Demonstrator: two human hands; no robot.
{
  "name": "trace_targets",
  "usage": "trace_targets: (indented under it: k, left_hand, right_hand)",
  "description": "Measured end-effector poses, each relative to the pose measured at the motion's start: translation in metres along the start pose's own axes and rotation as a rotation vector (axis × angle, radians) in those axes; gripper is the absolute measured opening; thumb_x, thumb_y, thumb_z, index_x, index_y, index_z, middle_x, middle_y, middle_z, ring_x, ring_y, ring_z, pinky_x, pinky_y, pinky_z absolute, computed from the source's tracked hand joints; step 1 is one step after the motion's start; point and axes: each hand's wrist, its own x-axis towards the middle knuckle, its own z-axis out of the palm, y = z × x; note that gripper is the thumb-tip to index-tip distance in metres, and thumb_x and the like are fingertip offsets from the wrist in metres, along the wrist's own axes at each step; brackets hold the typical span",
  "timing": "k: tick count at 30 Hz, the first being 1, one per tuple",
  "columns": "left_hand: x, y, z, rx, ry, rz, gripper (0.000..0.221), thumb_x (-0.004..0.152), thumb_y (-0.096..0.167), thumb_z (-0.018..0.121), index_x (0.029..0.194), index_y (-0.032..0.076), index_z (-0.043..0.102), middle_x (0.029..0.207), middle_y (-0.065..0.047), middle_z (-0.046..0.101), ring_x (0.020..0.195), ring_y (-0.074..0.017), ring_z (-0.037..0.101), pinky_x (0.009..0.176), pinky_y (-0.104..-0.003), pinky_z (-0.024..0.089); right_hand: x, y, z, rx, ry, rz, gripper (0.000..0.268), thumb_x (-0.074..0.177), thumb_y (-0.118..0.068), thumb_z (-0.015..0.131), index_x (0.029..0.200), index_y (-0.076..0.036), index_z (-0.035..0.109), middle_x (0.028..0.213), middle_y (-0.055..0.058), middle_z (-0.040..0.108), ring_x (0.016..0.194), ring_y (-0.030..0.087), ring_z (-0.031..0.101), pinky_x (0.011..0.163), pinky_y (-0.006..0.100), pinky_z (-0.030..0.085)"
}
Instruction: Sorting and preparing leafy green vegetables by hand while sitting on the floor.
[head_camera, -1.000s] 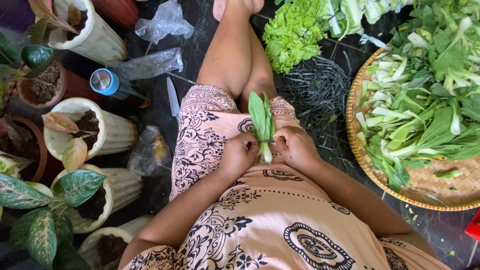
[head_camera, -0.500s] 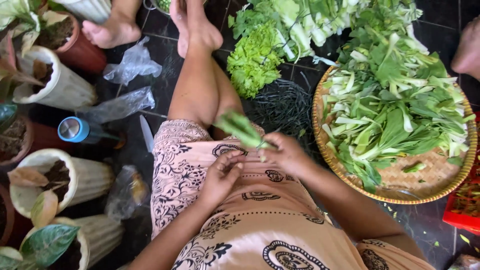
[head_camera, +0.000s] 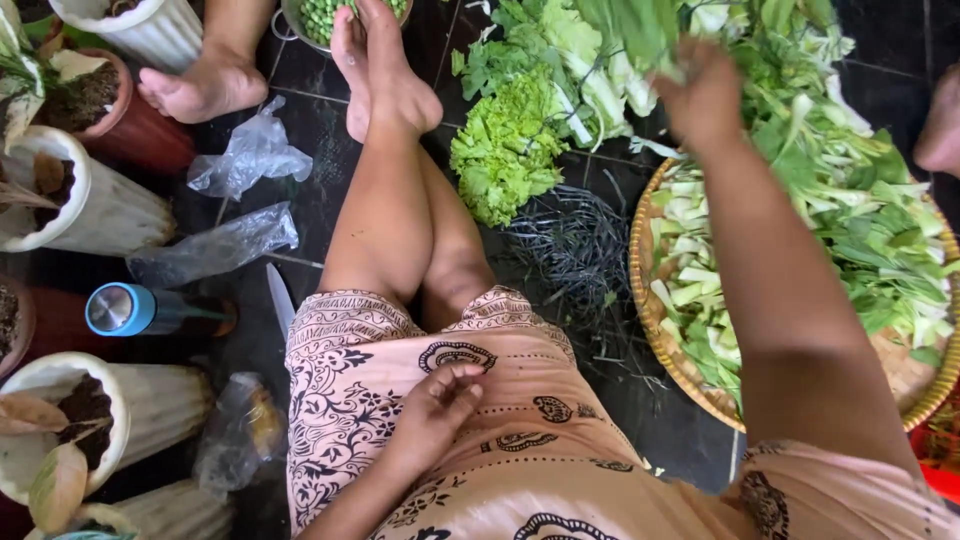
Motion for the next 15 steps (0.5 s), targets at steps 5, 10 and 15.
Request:
trace_targets:
  k: [5, 10, 15]
  left_hand:
    - [0.012, -0.011, -0.006, -0.113, -0.011, 0.029, 0.034, 0.094, 0.000, 0.063, 0.128, 0.002, 0.063, 0.101, -0.006, 0.071, 0.085, -0.0129, 0.063, 0.082, -0.026, 0.055]
    - [0.016, -0.011, -0.010, -0.109, -0.066, -0.023, 0.035, 0.094, -0.001, 0.062, 0.128, 0.003, 0.062, 0.109, -0.009, 0.072, 0.092, -0.0149, 0.067, 0.086, -0.027, 0.060]
    - [0.019, -0.010, -0.009, -0.057, -0.098, 0.006, 0.029, 0.093, 0.001, 0.066, 0.122, 0.003, 0.065, 0.103, -0.007, 0.073, 0.086, -0.0131, 0.067, 0.079, -0.026, 0.058]
  right_hand:
    - [0.049, 0.087, 0.040, -0.216, 0.158, -0.071, 0.039, 0.094, -0.012, 0.087, 0.119, 0.011, 0.067, 0.106, 0.023, 0.072, 0.089, 0.034, 0.069, 0.078, 0.042, 0.056]
    - [-0.025, 0.045, 0.076, -0.093, -0.193, 0.108, 0.018, 0.099, 0.003, 0.061, 0.090, -0.004, 0.075, 0.085, 0.012, 0.071, 0.070, 0.024, 0.064, 0.078, 0.038, 0.056]
    - [-0.091, 0.054, 0.112, -0.406, -0.632, 0.453, 0.032, 0.092, -0.039, 0.078, 0.098, -0.008, 0.078, 0.082, 0.010, 0.074, 0.078, 0.027, 0.069, 0.080, 0.041, 0.052]
